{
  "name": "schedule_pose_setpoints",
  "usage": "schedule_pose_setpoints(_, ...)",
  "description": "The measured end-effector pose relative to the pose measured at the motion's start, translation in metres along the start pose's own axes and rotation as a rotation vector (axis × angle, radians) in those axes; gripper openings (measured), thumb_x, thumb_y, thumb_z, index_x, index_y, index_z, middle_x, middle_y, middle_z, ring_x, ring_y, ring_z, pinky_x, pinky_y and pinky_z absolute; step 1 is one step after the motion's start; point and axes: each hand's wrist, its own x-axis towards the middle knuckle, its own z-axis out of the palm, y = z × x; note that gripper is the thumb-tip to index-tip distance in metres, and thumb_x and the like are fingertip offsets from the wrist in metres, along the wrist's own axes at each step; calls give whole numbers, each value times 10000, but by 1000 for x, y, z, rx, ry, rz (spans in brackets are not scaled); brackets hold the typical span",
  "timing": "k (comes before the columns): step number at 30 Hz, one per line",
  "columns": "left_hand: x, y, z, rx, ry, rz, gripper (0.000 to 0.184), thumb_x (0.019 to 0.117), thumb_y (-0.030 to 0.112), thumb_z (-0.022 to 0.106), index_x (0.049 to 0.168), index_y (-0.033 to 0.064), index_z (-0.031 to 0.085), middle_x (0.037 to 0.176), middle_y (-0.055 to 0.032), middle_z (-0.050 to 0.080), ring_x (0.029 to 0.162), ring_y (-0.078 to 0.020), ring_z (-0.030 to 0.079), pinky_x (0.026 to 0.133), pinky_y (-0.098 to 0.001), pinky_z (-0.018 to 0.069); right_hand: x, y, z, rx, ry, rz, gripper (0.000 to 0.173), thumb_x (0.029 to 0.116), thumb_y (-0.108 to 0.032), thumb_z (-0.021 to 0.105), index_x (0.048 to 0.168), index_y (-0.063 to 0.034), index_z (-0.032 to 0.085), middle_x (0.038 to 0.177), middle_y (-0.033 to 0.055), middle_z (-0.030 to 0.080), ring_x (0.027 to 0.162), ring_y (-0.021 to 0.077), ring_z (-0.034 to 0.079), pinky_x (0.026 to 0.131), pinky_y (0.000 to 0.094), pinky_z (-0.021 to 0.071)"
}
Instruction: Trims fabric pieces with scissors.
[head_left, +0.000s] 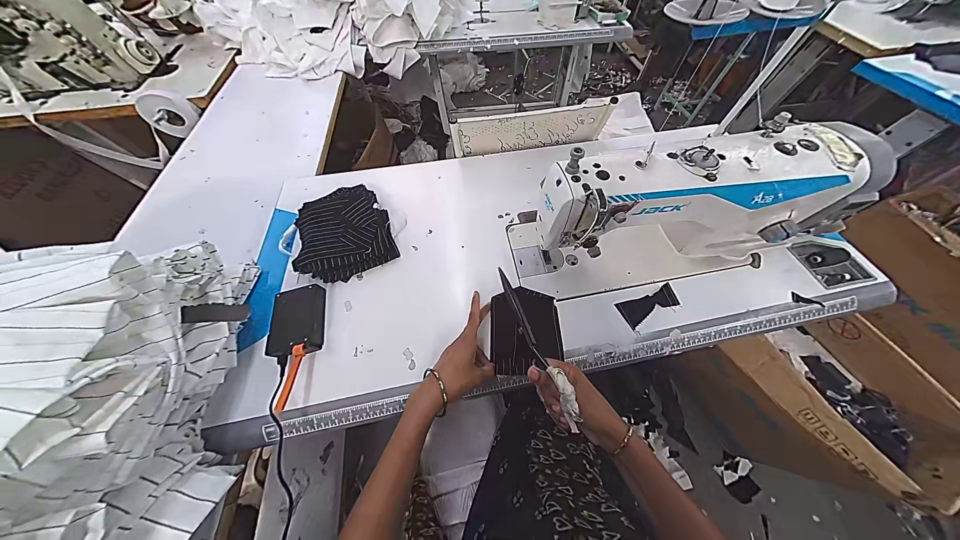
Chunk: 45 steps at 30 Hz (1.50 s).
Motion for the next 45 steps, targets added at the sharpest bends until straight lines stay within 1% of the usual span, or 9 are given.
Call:
schedule_pose_setpoints(6,-5,-2,2,146,638,-43,727,953,154,692,1552,-42,330,1469,-288,478,981,-333,692,857,-456,574,-41,23,-21,-129,242,-57,255,957,-375,665,869,-152,577,552,-104,501,433,0,482,425,163,422)
schedule_pose_setpoints(8,2,4,13,205,590,29,506,985,244,660,1375,-65,567,1308,-289,599,1032,-392,667,915,-519,542,-53,35,-26,-116,293,-38,236,966,-341,650,846,-154,570,541,-104,504,427,-2,484,418,162,421)
schedule_pose_setpoints(13,25,19,31,392,448,-45,307,1029,225,566,1178,-10,697,1223,-223,654,1178,-392,610,994,-535,455,-68,52,-24,-142,375,-39,200,968,-265,654,826,-156,566,536,-106,510,423,-3,483,414,172,415)
schedule_pose_setpoints(18,26,6,32,330,691,196,187,948,138,640,997,-17,732,1115,-208,718,1045,-400,681,886,-581,493,-63,50,-23,-96,421,-100,181,955,-269,651,834,-158,575,539,-113,525,424,-8,497,412,167,430)
schedule_pose_setpoints(23,13,5,24,146,554,110,245,989,177,600,1072,-32,696,1024,-173,691,840,-271,681,785,-429,565,-55,43,-28,-81,432,-127,190,961,-264,653,823,-153,584,535,-104,526,425,-5,495,414,164,422)
schedule_pose_setpoints(28,29,16,25,235,398,-27,356,1015,259,631,1223,-28,670,1245,-242,625,1168,-394,599,1024,-510,466,-50,45,-28,-79,413,-135,194,960,-254,657,818,-147,578,532,-96,521,418,1,493,410,169,427)
schedule_pose_setpoints(38,54,1,6,84,703,57,240,993,115,606,1069,-101,679,1048,-243,671,940,-316,667,884,-425,536,-66,59,-34,-46,474,-115,189,981,-214,633,818,-139,573,532,-86,530,421,12,503,419,180,444)
schedule_pose_setpoints(42,7,13,-10,-372,186,259,197,1022,93,537,1053,-68,647,866,-76,718,758,-141,705,772,-344,604,-69,63,-39,-40,486,-156,196,972,-238,645,813,-149,574,536,-106,529,436,-8,505,432,165,441)
schedule_pose_setpoints(45,-7,9,-8,-289,-86,413,215,1030,147,583,1123,-9,697,1059,-27,757,986,-81,717,939,-289,574,-67,61,-39,-20,479,-182,195,984,-209,626,810,-140,573,535,-100,539,435,-9,508,433,164,446)
